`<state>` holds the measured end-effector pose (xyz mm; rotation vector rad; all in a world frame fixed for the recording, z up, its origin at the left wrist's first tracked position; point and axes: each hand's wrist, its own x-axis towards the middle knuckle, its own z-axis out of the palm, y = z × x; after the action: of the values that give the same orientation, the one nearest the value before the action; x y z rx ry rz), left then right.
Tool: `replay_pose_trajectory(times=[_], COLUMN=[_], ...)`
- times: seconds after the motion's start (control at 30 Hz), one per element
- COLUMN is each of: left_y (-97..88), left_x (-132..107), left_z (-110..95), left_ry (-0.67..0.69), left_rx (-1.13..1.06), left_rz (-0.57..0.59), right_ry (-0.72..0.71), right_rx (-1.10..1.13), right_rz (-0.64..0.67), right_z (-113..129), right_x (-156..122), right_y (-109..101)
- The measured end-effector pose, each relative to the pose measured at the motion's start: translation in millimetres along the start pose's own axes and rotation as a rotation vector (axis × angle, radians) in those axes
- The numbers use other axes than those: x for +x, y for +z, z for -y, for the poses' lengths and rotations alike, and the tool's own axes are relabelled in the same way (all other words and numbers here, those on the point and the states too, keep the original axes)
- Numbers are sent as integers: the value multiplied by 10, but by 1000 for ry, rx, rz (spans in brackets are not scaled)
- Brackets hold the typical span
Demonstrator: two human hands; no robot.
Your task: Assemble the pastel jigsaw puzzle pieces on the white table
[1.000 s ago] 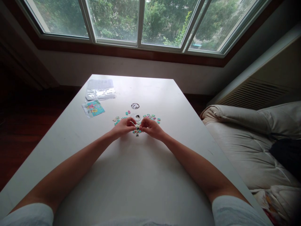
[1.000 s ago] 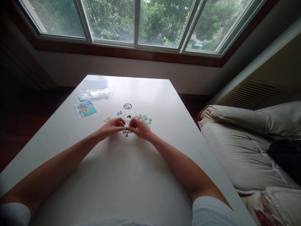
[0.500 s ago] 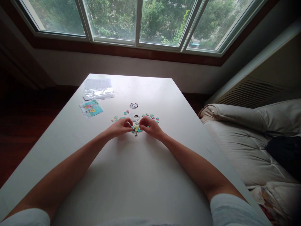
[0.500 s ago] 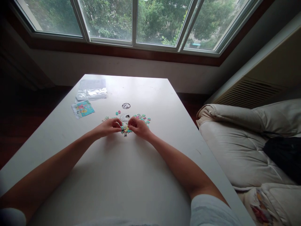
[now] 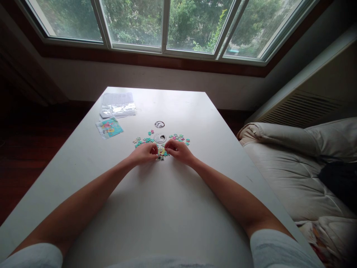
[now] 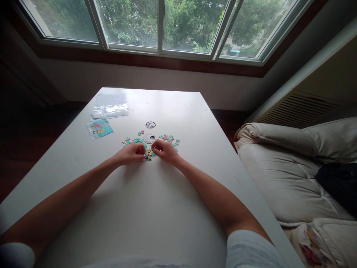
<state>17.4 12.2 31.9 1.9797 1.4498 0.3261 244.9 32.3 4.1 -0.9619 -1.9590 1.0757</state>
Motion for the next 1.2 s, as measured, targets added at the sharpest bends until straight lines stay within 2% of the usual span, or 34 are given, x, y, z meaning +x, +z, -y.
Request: replay_pose_trajectory(times=[0.3,0.47,0.63,0.73,0.83,1.0,1.2], left_y=[29,74,56,20,16,95,258], left_x=[-2,-29,-65,-80,-103,-247,-530], left_z=[-4,-45,-112,-153,-201,-240,-149], left_ry=[5,44,235,336,374,434,483], left_rx=[78,130,208,287,358,458,475], left_rz=[-22,-81,-162,-205,-208,-185,-218], right_ry=[-11,-97,-291,-316,-320,-328,-310], right_rx=[-39,-198,-494,-548,-586,-655,-711], right_rz=[12,11,2,29,40,44,-1], right_z=[26,20,-88,-150,-180,-192,-198], right_x=[-4,-8,6,18,24,22,31], right_y=[0,-1,-37,-65,-79,-62,17])
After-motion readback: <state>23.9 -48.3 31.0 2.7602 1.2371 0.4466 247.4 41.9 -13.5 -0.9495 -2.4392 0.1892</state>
